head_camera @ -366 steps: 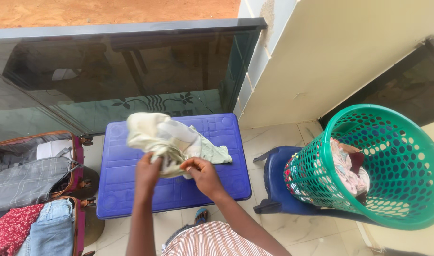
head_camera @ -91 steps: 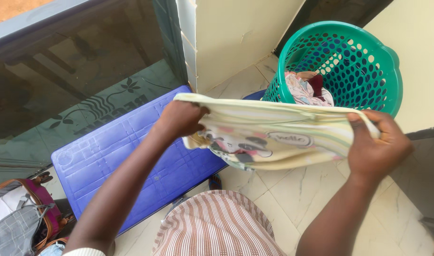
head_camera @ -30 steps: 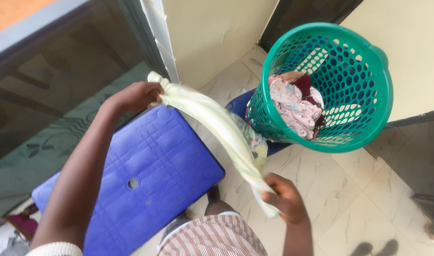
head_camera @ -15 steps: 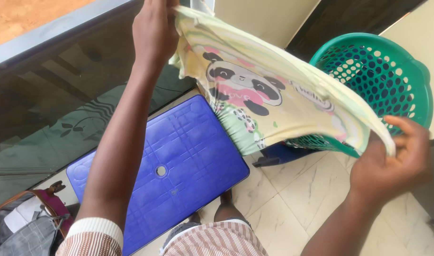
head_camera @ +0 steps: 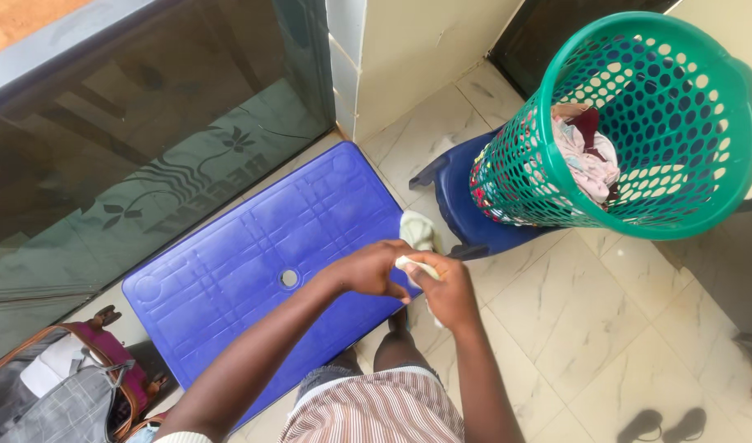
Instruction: The person folds a black garment on a blue plastic stool and places it into an open suitcase. They then fold a light-colored towel with a panda design on the same stool.
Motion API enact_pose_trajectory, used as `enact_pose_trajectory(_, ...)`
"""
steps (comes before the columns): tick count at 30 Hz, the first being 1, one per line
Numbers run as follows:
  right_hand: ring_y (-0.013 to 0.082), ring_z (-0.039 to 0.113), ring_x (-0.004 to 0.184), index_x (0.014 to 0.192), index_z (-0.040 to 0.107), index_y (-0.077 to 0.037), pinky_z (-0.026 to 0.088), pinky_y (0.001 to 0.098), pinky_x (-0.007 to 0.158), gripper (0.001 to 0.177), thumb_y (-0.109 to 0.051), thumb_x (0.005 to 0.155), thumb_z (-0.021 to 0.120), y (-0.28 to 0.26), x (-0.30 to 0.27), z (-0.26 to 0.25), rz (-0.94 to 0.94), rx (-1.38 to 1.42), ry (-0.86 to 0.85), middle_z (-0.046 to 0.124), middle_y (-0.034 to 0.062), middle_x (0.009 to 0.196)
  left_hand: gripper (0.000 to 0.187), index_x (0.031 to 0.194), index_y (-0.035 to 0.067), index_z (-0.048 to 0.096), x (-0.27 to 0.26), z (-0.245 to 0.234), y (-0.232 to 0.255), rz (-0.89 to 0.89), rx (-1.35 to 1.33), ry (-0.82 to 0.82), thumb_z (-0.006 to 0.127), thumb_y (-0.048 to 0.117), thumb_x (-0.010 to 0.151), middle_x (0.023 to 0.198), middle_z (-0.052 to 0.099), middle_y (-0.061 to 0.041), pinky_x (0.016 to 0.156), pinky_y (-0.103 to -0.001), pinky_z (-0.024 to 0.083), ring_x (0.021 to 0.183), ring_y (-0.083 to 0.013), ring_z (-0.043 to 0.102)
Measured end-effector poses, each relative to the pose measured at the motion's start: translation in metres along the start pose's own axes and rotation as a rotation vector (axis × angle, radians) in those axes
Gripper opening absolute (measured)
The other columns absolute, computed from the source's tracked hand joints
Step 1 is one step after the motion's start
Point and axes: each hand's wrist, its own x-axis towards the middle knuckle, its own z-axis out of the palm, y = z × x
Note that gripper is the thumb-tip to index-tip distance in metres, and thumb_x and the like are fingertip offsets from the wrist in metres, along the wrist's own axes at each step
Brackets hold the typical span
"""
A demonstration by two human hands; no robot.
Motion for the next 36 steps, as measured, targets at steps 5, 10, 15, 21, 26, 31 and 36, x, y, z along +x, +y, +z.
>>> enact_pose_trajectory(5,0.0098,0.067,0.08,0.106,0.075,0.005,0.054,0.0254,0.074,0.023,-0.012,0.092,0.069,-0.049,-0.019,-0.058,0.032,0.324,0.062,0.076,0.0072,0.092,0.042,0.105,0.016,0.08,0.035,-0.018,-0.014,-0.195,0.286,-0.149,0.082,0.047,0.076,0.087,0.075,-0.013,0.086,-0.042,0.054,0.093,-0.0303,0.068)
enact_pose_trajectory(10,0.0152,0.067,0.082,0.109,0.07,0.012,0.052,0.0278,0.077,0.024,-0.008,0.095,0.066,-0.07,-0.061,-0.133,-0.012,0.483,0.309,0.073,0.0129,0.095,0.037,0.104,0.018,0.08,0.056,-0.008,-0.049,-0.172,0.435,-0.217,0.08,0.041,0.075,0.091,0.075,-0.013,0.085,-0.044,0.054,0.097,-0.0326,0.067)
enact_pose_trajectory(15,0.0214,0.064,0.076,0.112,0.069,0.012,0.05,0.0324,0.071,0.029,-0.011,0.093,0.068,-0.066,-0.099,-0.194,0.024,0.448,0.544,0.07,0.0162,0.091,0.033,0.103,0.019,0.079,0.095,-0.003,-0.087,-0.283,0.585,-0.215,0.078,0.042,0.079,0.096,0.073,-0.012,0.086,-0.044,0.055,0.1,-0.0323,0.068)
enact_pose_trajectory(21,0.0173,0.062,0.085,0.11,0.067,0.012,0.048,0.0301,0.078,0.029,-0.01,0.092,0.072,-0.016,-0.111,-0.228,-0.058,0.576,0.43,0.068,0.0123,0.094,0.019,0.097,0.021,0.081,0.145,-0.068,-0.13,-0.331,0.85,0.244,0.074,0.025,0.08,0.099,0.071,-0.008,0.079,-0.045,0.057,0.101,-0.0307,0.067)
enact_pose_trajectory(26,0.006,0.058,0.083,0.102,0.073,-0.001,0.047,0.0232,0.075,0.024,-0.016,0.085,0.078,0.004,-0.076,-0.209,0.061,0.155,0.18,0.07,0.0004,0.087,0.03,0.099,0.012,0.078,0.141,-0.133,-0.112,-0.394,0.698,0.207,0.079,0.031,0.076,0.102,0.069,-0.01,0.084,-0.044,0.055,0.101,-0.0309,0.067)
enact_pose_trajectory(31,0.0065,0.055,0.081,0.097,0.068,-0.003,0.047,0.0239,0.074,0.022,-0.016,0.085,0.082,-0.002,-0.047,-0.186,0.063,0.113,0.043,0.066,-0.001,0.085,0.019,0.083,0.014,0.08,0.134,-0.125,-0.084,0.028,0.878,0.071,0.078,0.023,0.067,0.103,0.071,-0.008,0.089,-0.044,0.055,0.108,-0.0332,0.066)
enact_pose_trajectory(36,0.0147,0.063,0.085,0.105,0.066,-0.008,0.05,0.0315,0.075,0.029,-0.013,0.082,0.082,-0.011,-0.038,-0.184,0.135,-0.134,0.126,0.07,0.0069,0.09,0.035,0.108,0.016,0.075,0.127,-0.089,-0.09,-0.284,0.589,-0.115,0.078,0.022,0.074,0.091,0.075,-0.009,0.076,-0.041,0.058,0.088,-0.0293,0.072)
